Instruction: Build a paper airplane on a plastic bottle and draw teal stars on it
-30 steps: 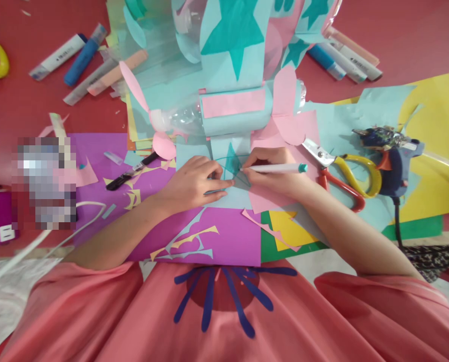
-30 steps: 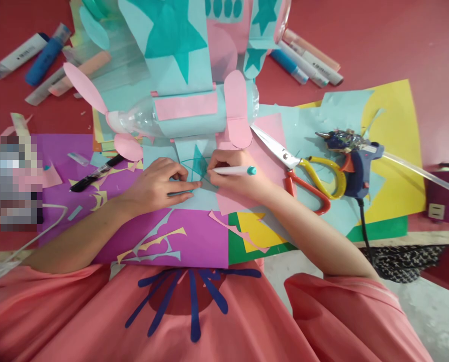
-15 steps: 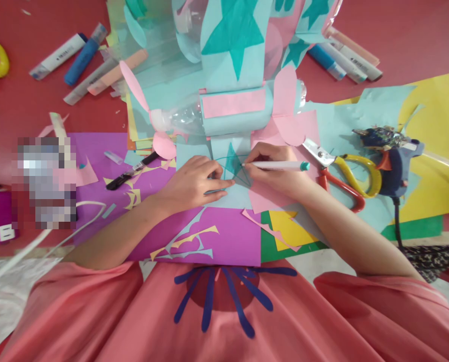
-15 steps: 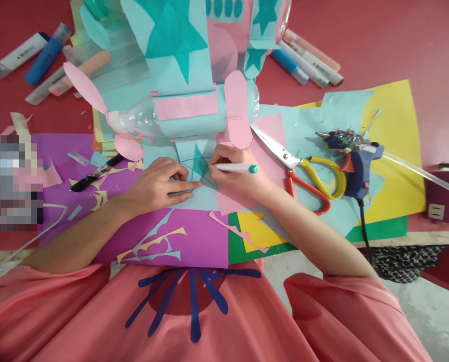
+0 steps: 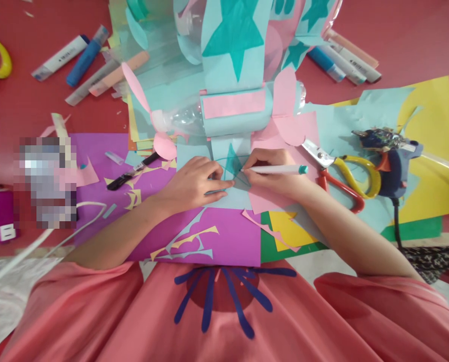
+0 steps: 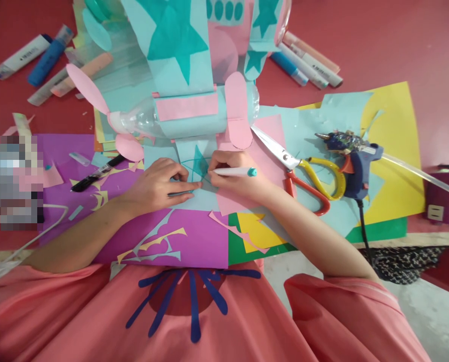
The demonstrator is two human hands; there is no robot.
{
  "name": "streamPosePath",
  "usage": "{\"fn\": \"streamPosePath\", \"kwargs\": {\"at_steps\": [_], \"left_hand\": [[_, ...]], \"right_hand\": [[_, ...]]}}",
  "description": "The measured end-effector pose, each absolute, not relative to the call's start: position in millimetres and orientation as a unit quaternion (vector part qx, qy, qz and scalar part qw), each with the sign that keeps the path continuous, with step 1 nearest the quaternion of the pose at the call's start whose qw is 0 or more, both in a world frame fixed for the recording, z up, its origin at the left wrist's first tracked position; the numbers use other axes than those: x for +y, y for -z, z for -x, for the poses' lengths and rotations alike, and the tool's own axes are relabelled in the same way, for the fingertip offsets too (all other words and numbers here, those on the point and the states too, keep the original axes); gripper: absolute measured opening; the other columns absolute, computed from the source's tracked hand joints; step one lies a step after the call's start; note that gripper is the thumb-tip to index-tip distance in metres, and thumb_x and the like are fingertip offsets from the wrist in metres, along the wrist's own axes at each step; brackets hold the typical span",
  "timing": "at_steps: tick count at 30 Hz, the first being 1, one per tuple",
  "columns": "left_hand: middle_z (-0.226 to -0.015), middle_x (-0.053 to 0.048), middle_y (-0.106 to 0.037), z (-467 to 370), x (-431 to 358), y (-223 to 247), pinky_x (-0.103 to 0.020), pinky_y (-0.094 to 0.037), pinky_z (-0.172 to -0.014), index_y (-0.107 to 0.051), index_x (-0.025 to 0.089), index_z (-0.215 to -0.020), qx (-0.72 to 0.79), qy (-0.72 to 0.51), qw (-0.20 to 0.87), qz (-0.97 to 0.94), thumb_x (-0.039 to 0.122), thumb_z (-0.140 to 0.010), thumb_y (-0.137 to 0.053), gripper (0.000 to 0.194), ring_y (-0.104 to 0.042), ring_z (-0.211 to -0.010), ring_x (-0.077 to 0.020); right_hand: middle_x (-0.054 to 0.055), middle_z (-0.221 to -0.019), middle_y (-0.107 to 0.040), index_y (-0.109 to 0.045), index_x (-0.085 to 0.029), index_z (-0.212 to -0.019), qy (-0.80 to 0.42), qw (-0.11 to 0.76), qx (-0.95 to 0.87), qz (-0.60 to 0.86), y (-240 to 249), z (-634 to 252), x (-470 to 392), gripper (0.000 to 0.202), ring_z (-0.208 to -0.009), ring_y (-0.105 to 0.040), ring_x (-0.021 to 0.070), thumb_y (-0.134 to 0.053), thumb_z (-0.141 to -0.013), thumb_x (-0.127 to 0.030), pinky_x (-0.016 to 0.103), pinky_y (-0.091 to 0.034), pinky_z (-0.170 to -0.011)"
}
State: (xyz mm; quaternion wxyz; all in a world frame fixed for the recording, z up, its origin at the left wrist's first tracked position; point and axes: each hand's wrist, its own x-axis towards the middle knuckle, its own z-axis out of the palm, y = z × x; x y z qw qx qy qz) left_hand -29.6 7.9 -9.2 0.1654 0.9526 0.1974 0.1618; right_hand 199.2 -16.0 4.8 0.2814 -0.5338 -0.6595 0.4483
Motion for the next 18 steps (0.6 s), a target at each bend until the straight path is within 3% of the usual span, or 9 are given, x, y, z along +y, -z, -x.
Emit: {"fn": "streamPosePath", "kwargs": {"at_steps": [9, 12, 18], "left_hand": [[-0.082, -0.004, -0.061, 27.6, 8.0, 7.9, -0.032, -0.045, -0.074, -0.072, 0.021, -0.100, 0.195, -0.184, 0.141, -0.953, 0.031, -0.098, -0.049, 0.025, -0.055, -0.074, -0.0164], [-0.082, -0.005, -0.067, 27.8, 6.4, 6.3, -0.032, -0.050, -0.076, -0.071, 0.017, -0.091, 0.198, -0.197, 0.125, -0.952, 0.033, -0.098, -0.051, 0.026, -0.061, -0.076, -0.0166], [-0.077, 0.003, -0.075, 32.3, 3.1, 1.6, -0.024, -0.056, -0.074, -0.069, 0.021, -0.078, 0.148, -0.255, 0.070, -0.953, 0.025, -0.093, -0.055, 0.021, -0.069, -0.071, -0.0111]], "right_hand": [[-0.001, -0.061, -0.061, -0.059, -0.019, -0.066, -0.440, 0.311, -0.664, 0.519, 0.1, -198.4, -16.0, 0.007, -0.054, -0.050, 0.0091, -0.057, -0.072, -0.018, 0.025, -0.038, -0.053], [0.000, -0.063, -0.063, -0.060, -0.019, -0.068, -0.424, 0.332, -0.653, 0.532, -1.0, -197.2, -15.9, 0.007, -0.055, -0.052, 0.0100, -0.061, -0.074, -0.022, 0.025, -0.040, -0.053], [0.002, -0.068, -0.068, -0.062, -0.020, -0.073, -0.392, 0.364, -0.646, 0.544, -1.2, -196.0, -17.9, 0.014, -0.057, -0.056, 0.0122, -0.063, -0.079, -0.033, 0.027, -0.045, -0.055]]}}
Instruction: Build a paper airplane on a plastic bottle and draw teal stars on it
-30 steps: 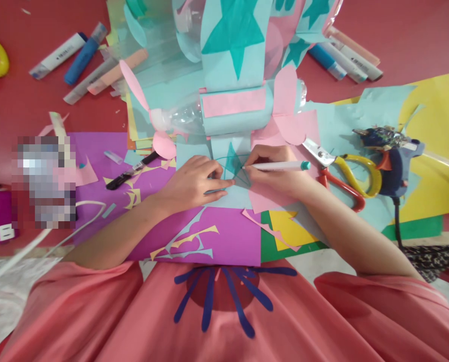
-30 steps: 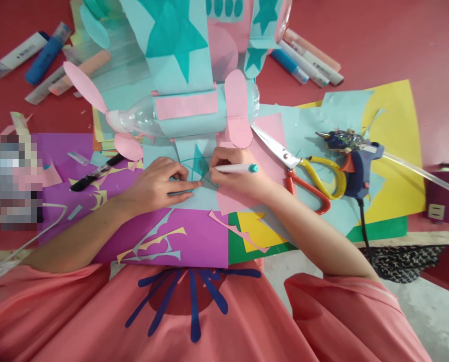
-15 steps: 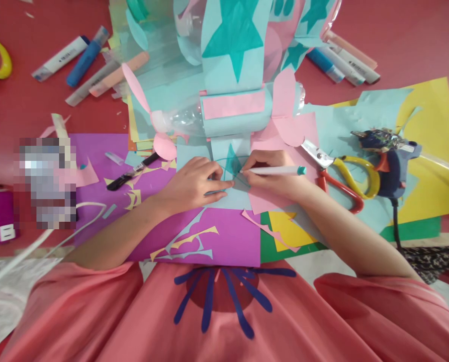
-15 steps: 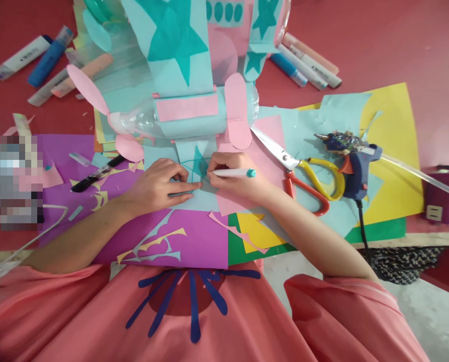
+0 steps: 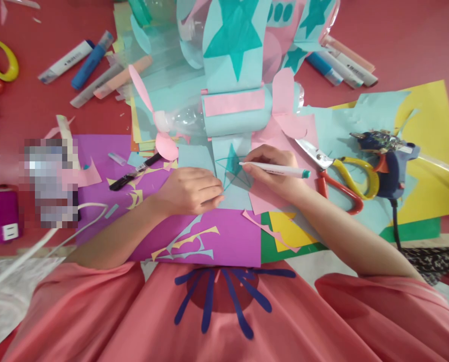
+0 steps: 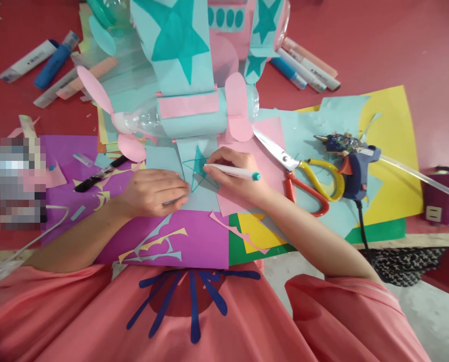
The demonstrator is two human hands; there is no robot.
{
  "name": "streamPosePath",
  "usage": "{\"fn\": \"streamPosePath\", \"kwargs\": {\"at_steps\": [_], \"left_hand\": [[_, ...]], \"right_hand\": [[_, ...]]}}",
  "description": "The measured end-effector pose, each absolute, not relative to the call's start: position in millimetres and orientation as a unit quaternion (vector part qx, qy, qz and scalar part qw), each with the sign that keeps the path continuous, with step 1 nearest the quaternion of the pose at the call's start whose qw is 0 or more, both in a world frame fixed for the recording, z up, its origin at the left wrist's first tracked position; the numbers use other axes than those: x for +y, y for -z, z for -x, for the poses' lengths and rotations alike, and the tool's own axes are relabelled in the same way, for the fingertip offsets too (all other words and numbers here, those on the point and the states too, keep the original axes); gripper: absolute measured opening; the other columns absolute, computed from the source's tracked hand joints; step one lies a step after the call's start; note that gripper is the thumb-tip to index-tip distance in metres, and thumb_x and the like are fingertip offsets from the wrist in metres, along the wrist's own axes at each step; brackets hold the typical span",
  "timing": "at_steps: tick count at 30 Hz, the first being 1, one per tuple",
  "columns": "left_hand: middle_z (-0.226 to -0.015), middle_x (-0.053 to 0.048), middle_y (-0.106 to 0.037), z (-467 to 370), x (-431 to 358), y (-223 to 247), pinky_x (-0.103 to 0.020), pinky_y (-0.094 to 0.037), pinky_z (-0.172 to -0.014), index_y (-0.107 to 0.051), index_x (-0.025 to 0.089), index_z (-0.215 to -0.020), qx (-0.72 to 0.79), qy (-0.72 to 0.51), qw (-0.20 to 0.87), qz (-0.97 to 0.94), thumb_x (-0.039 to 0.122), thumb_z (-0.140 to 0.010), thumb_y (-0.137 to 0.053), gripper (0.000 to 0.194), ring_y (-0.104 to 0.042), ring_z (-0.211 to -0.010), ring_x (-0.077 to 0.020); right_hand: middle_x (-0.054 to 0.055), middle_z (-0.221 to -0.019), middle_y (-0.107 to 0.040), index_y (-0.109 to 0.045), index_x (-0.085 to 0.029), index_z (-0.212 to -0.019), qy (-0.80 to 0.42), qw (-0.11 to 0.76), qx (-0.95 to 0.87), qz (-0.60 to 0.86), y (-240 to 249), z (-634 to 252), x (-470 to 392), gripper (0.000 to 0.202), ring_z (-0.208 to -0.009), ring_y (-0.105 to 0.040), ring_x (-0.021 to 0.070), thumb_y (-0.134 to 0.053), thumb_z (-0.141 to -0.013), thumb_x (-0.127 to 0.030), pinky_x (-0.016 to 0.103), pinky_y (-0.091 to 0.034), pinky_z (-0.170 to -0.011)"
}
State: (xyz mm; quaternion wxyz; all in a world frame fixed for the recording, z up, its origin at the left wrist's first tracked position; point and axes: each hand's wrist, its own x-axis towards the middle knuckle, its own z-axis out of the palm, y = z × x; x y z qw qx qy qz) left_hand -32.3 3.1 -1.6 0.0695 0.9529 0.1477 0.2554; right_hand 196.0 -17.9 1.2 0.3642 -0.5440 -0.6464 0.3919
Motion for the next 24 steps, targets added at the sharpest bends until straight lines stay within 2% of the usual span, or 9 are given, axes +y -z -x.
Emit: {"fn": "streamPosePath", "kwargs": {"at_steps": [6, 9, 14, 19, 24], "left_hand": [[-0.076, 0.002, -0.076, 30, 4, -4, -0.025, -0.059, -0.074, -0.069, 0.019, -0.075, 0.120, -0.277, 0.063, -0.951, 0.022, -0.092, -0.054, 0.022, -0.070, -0.067, -0.0116], [-0.077, 0.002, -0.076, 30, 4, -4, -0.025, -0.061, -0.076, -0.070, 0.020, -0.076, 0.126, -0.265, 0.066, -0.954, 0.022, -0.092, -0.052, 0.025, -0.071, -0.069, -0.0117], [-0.081, 0.002, -0.077, 32, 4, -2, -0.026, -0.061, -0.081, -0.072, 0.022, -0.079, 0.124, -0.242, 0.068, -0.960, 0.022, -0.092, -0.050, 0.026, -0.072, -0.074, -0.0116], [-0.082, 0.001, -0.077, 31, 4, -2, -0.026, -0.060, -0.079, -0.071, 0.020, -0.082, 0.158, -0.284, 0.071, -0.943, 0.020, -0.092, -0.051, 0.022, -0.072, -0.075, -0.0121], [-0.085, -0.004, -0.075, 30, 8, 1, -0.029, -0.055, -0.069, -0.071, 0.017, -0.081, 0.225, -0.273, 0.085, -0.931, 0.018, -0.092, -0.049, 0.024, -0.069, -0.075, -0.0157]], "right_hand": [[0.002, -0.077, -0.071, -0.065, -0.021, -0.084, -0.359, 0.381, -0.681, 0.512, 2, -196, -23, 0.011, -0.065, -0.063, 0.0129, -0.064, -0.082, -0.032, 0.028, -0.051, -0.062], [0.002, -0.075, -0.071, -0.065, -0.021, -0.082, -0.356, 0.387, -0.676, 0.516, -3, -195, -26, 0.013, -0.063, -0.062, 0.0130, -0.063, -0.082, -0.034, 0.027, -0.050, -0.060], [0.003, -0.075, -0.071, -0.064, -0.021, -0.082, -0.421, 0.347, -0.669, 0.504, -11, -193, -30, 0.013, -0.064, -0.062, 0.0132, -0.058, -0.084, -0.032, 0.026, -0.049, -0.061], [0.003, -0.078, -0.070, -0.064, -0.020, -0.092, -0.457, 0.307, -0.674, 0.493, -3, -195, -30, 0.015, -0.067, -0.062, 0.0124, -0.059, -0.087, -0.033, 0.025, -0.048, -0.063], [0.001, -0.075, -0.068, -0.061, -0.019, -0.091, -0.476, 0.317, -0.660, 0.488, 2, -195, -28, 0.014, -0.064, -0.059, 0.0116, -0.063, -0.083, -0.030, 0.024, -0.045, -0.059]]}}
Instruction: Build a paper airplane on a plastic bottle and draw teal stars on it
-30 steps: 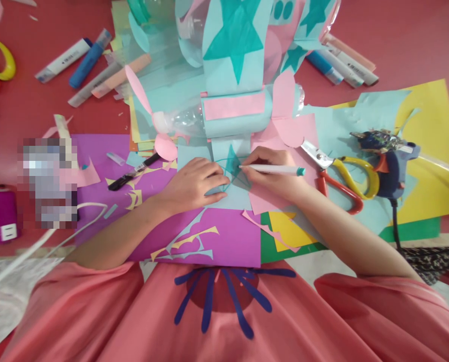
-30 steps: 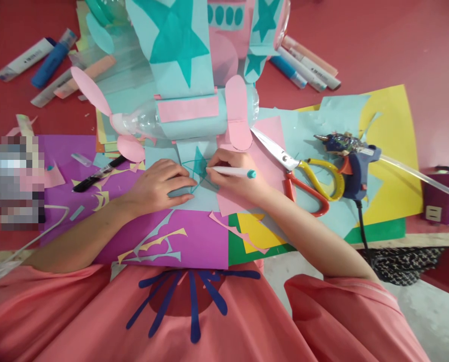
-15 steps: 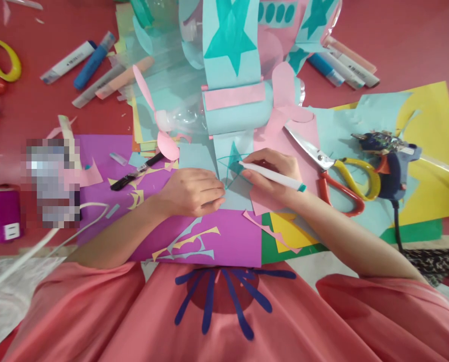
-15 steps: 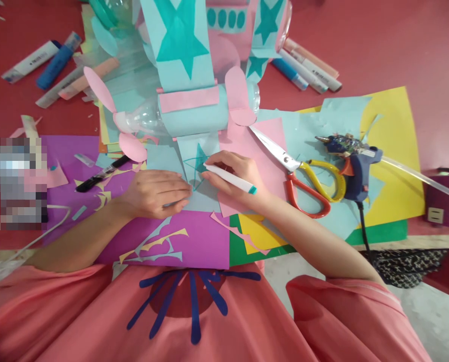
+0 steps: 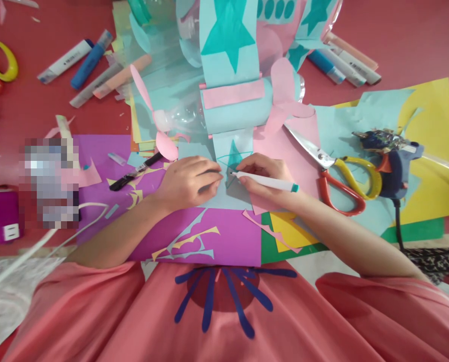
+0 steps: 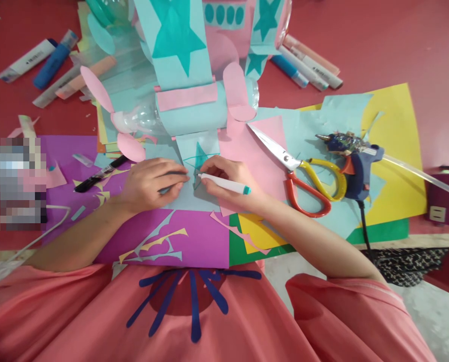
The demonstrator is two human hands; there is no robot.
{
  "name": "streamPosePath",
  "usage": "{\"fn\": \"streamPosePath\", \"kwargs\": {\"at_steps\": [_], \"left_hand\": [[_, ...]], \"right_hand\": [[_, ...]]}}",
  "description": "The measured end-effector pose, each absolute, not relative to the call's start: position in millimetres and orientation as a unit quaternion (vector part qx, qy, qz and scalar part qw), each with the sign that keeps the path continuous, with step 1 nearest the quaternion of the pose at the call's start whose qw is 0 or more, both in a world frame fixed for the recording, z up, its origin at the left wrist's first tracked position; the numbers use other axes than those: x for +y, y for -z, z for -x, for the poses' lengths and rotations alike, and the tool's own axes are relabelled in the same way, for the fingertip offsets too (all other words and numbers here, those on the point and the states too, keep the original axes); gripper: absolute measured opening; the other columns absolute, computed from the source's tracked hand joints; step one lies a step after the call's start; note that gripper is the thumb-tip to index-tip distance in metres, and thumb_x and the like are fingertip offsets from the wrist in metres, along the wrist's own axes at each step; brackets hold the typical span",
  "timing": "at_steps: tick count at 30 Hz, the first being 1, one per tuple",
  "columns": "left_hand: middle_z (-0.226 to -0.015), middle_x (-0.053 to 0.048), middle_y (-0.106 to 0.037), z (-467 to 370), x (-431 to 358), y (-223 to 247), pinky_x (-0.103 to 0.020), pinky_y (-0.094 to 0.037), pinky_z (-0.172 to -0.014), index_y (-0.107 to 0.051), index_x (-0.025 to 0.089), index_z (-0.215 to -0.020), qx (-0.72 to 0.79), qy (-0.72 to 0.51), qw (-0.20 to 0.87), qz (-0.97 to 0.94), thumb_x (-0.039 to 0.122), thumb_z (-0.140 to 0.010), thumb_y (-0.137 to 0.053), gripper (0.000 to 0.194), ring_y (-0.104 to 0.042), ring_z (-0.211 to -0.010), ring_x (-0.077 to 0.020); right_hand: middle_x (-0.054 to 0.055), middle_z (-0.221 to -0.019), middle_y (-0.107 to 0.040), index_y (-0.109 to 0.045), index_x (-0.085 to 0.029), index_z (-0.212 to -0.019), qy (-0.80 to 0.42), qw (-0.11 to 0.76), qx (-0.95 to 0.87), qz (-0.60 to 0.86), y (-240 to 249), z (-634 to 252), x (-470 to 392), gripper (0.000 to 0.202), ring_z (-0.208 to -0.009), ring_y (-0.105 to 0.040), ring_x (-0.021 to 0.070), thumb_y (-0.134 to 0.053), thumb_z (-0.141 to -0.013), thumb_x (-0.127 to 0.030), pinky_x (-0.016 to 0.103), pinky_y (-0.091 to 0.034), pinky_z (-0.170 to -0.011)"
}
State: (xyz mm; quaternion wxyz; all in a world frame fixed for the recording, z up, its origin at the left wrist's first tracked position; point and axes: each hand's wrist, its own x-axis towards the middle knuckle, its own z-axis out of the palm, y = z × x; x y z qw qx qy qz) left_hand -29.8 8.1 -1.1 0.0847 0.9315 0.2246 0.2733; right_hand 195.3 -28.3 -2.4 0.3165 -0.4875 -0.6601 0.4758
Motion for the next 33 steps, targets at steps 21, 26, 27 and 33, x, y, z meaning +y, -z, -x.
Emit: {"fn": "streamPosePath", "kwargs": {"at_steps": [21, 26, 27, 33], "left_hand": [[-0.090, -0.005, -0.074, 29.8, 7.2, 2.9, -0.033, -0.051, -0.074, -0.072, 0.019, -0.085, 0.245, -0.223, 0.128, -0.935, 0.018, -0.092, -0.044, 0.029, -0.066, -0.081, -0.0179], [-0.090, -0.004, -0.073, 30.2, 7.8, 4.5, -0.032, -0.051, -0.074, -0.072, 0.020, -0.085, 0.246, -0.221, 0.125, -0.936, 0.019, -0.092, -0.044, 0.029, -0.066, -0.081, -0.0175], [-0.089, -0.004, -0.073, 30.0, 8.0, 4.3, -0.032, -0.051, -0.074, -0.072, 0.020, -0.085, 0.244, -0.222, 0.124, -0.936, 0.019, -0.092, -0.044, 0.029, -0.066, -0.081, -0.0175], [-0.090, -0.005, -0.073, 29.7, 7.3, 3.1, -0.033, -0.051, -0.074, -0.072, 0.019, -0.085, 0.246, -0.225, 0.129, -0.934, 0.020, -0.093, -0.044, 0.029, -0.066, -0.081, -0.0178]], "right_hand": [[0.001, -0.074, -0.066, -0.062, -0.018, -0.086, -0.461, 0.313, -0.646, 0.522, 2.7, -189.3, -27.6, 0.014, -0.062, -0.056, 0.0105, -0.062, -0.087, -0.031, 0.023, -0.042, -0.056], [0.002, -0.075, -0.068, -0.064, -0.017, -0.082, -0.459, 0.323, -0.655, 0.506, 4.6, -189.2, -26.4, 0.011, -0.064, -0.058, 0.0117, -0.062, -0.085, -0.028, 0.025, -0.045, -0.058], [0.002, -0.075, -0.068, -0.064, -0.017, -0.082, -0.459, 0.323, -0.656, 0.504, 5.1, -189.2, -26.3, 0.011, -0.064, -0.058, 0.0119, -0.062, -0.084, -0.027, 0.025, -0.045, -0.058], [0.001, -0.073, -0.068, -0.064, -0.017, -0.081, -0.455, 0.328, -0.644, 0.520, 4.7, -188.5, -26.6, 0.008, -0.063, -0.059, 0.0114, -0.063, -0.083, -0.024, 0.024, -0.044, -0.057]]}}
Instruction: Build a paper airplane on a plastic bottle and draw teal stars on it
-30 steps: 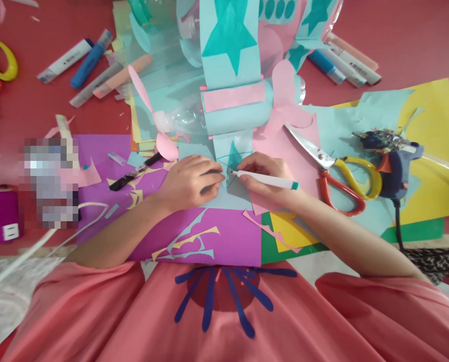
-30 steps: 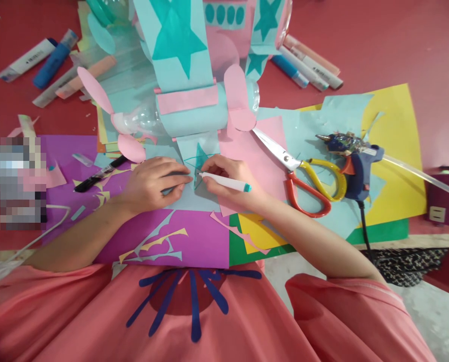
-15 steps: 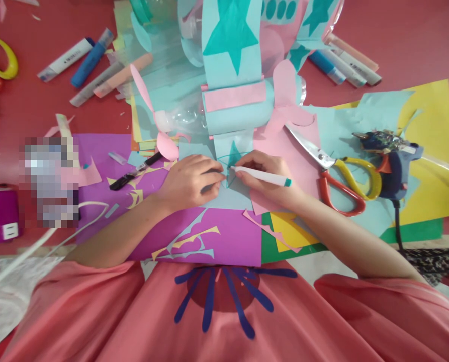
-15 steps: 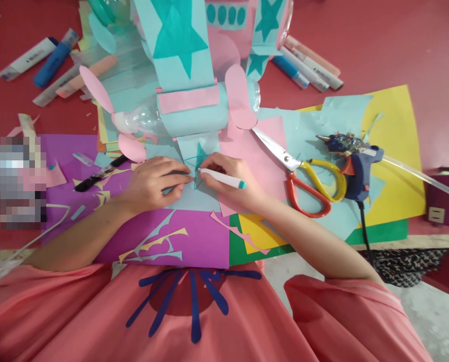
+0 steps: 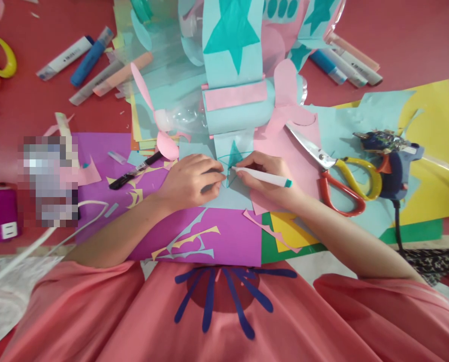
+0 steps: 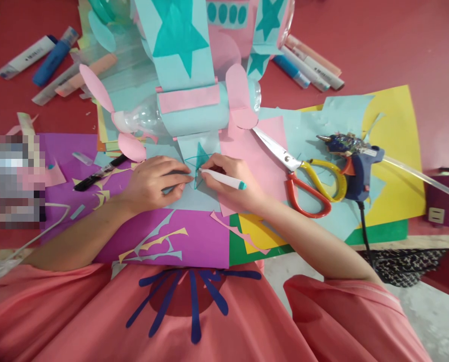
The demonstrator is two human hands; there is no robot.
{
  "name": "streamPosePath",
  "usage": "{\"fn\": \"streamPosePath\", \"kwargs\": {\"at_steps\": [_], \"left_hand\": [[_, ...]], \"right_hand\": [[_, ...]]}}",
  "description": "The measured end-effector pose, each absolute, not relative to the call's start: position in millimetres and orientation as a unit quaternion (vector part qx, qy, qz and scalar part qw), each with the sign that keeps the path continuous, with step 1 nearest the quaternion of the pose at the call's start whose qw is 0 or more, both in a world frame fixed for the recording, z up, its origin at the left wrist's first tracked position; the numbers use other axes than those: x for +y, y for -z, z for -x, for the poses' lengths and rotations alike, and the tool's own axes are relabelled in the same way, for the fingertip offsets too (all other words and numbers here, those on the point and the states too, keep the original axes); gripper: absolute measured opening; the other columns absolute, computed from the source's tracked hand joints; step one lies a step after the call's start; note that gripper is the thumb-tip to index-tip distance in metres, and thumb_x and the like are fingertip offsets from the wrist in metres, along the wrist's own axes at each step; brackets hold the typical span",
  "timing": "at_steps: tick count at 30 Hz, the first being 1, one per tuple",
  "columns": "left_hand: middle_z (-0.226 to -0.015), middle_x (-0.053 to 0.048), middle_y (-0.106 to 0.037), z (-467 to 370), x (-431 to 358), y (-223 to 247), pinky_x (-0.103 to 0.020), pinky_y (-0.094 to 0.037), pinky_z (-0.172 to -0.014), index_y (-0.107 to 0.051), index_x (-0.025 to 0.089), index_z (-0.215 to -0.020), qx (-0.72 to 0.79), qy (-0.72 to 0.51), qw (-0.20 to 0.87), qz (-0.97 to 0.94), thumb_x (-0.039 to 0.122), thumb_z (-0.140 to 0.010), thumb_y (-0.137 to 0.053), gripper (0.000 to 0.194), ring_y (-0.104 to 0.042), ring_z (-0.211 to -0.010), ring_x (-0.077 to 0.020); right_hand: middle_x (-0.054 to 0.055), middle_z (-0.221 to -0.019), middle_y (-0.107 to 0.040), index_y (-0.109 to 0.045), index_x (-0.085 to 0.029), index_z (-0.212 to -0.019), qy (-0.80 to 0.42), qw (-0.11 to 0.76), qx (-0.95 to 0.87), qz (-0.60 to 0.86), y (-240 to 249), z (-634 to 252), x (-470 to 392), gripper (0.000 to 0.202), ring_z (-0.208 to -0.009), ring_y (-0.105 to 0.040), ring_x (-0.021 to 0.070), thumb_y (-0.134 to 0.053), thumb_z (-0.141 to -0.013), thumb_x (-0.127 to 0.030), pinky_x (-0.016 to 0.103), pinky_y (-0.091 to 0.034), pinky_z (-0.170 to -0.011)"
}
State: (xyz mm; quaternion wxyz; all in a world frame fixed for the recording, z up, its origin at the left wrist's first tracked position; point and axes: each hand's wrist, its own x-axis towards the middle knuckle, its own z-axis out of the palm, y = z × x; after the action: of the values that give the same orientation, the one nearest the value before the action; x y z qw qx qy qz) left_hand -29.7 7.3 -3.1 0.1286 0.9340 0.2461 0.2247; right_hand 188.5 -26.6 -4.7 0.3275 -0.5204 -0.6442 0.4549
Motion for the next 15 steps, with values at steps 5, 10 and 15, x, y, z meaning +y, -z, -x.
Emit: {"fn": "streamPosePath", "kwargs": {"at_steps": [5, 10, 15], "left_hand": [[-0.092, -0.005, -0.073, 30.7, 7.2, 3.7, -0.034, -0.051, -0.078, -0.072, 0.020, -0.088, 0.252, -0.209, 0.145, -0.934, 0.021, -0.093, -0.044, 0.029, -0.066, -0.085, -0.0181], [-0.091, -0.005, -0.073, 30.4, 7.3, 3.3, -0.033, -0.051, -0.075, -0.072, 0.019, -0.087, 0.246, -0.219, 0.132, -0.935, 0.020, -0.093, -0.045, 0.028, -0.066, -0.083, -0.0178], [-0.090, -0.005, -0.073, 29.8, 6.8, 2.8, -0.033, -0.051, -0.075, -0.072, 0.019, -0.086, 0.244, -0.222, 0.128, -0.935, 0.020, -0.093, -0.045, 0.028, -0.066, -0.083, -0.0179]], "right_hand": [[0.001, -0.070, -0.067, -0.063, -0.017, -0.077, -0.460, 0.330, -0.648, 0.509, 2.9, -187.3, -27.5, 0.007, -0.059, -0.056, 0.0107, -0.062, -0.081, -0.022, 0.024, -0.043, -0.055], [0.001, -0.069, -0.067, -0.062, -0.017, -0.075, -0.459, 0.329, -0.640, 0.522, 1.0, -186.2, -27.4, 0.009, -0.058, -0.055, 0.0106, -0.061, -0.079, -0.025, 0.024, -0.042, -0.054], [0.001, -0.068, -0.066, -0.059, -0.018, -0.075, -0.444, 0.326, -0.638, 0.538, 1.3, -184.2, -28.5, 0.011, -0.057, -0.053, 0.0102, -0.060, -0.080, -0.027, 0.024, -0.042, -0.054]]}}
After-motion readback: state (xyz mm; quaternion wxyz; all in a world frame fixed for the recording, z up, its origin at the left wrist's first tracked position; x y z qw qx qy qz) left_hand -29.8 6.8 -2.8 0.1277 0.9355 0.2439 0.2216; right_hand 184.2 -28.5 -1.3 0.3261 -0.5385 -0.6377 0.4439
